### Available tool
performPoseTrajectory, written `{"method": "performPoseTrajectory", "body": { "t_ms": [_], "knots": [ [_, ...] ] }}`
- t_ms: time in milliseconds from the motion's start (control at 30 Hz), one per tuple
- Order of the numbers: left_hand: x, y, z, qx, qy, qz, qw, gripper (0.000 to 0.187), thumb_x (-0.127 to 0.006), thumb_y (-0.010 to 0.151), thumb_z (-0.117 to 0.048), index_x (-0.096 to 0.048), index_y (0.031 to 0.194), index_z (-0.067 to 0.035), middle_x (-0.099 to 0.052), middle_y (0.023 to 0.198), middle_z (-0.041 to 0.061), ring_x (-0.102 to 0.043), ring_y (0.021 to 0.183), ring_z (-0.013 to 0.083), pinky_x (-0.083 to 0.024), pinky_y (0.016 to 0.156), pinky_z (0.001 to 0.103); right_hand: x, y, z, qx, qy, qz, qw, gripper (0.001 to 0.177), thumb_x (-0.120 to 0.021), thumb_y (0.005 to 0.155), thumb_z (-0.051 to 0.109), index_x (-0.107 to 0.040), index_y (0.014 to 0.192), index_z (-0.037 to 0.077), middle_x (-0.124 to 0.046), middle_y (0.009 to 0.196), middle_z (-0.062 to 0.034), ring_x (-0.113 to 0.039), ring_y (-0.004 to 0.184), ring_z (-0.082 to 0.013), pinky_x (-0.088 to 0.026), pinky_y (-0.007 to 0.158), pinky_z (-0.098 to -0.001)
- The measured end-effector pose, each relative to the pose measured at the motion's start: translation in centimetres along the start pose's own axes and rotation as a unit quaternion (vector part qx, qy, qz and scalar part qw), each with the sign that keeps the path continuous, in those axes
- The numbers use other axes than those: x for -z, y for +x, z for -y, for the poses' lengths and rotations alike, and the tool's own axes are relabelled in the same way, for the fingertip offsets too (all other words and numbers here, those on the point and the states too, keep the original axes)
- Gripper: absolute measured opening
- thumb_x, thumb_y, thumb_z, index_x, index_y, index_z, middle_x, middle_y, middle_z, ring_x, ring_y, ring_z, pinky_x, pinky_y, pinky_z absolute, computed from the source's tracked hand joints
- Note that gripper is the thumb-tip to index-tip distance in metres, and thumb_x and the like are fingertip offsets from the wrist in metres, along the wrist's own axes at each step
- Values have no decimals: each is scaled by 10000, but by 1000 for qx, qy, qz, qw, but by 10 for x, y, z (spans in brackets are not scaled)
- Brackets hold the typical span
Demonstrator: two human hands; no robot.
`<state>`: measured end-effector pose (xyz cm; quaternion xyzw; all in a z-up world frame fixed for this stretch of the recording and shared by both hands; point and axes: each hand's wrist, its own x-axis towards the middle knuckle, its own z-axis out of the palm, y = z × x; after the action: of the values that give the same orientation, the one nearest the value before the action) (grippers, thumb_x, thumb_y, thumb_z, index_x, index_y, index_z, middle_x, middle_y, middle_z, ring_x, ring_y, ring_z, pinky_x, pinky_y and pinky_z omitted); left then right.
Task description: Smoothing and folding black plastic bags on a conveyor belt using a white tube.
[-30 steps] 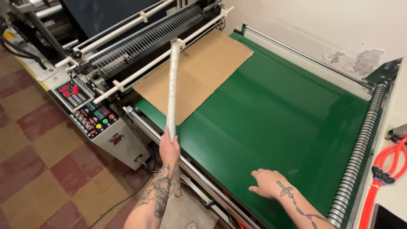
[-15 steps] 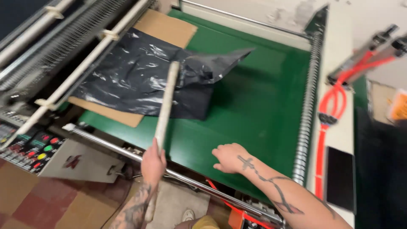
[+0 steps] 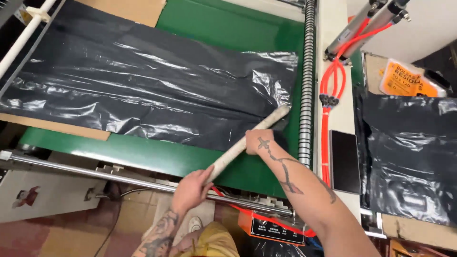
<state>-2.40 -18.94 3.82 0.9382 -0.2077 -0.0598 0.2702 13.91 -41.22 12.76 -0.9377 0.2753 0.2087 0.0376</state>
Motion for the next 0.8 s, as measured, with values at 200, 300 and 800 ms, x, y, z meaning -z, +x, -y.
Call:
{"method": "performPoseTrajectory", "body": {
  "t_ms": [200,300,800],
  "knots": [
    [23,-23,61,30,56,-122,991,613,-633,930,-401,-495,1510,-257,-689,1182,69,-696,1099,309,-561,920,417,10,20,-50,315,-210,-29,925,384,-669,869,258,-684,1172,24,-690,1059,-230,-703,995,-409,-576,772,-549],
    [48,-27,72,116,76,-116,983,628,-580,954,-436,-451,1549,-281,-694,1186,74,-707,1074,319,-561,950,444,12,11,-43,328,-232,106,909,547,-651,853,368,-662,1268,12,-710,1148,-267,-708,1092,-414,-591,850,-536],
    [111,-18,67,129,-50,45,989,614,-613,927,-394,-450,1508,-277,-690,1247,138,-662,1144,407,-537,963,558,78,-113,-11,439,-275,118,847,608,-570,971,485,-517,1418,76,-656,1323,-195,-644,1242,-360,-543,1008,-488]
  ]
}}
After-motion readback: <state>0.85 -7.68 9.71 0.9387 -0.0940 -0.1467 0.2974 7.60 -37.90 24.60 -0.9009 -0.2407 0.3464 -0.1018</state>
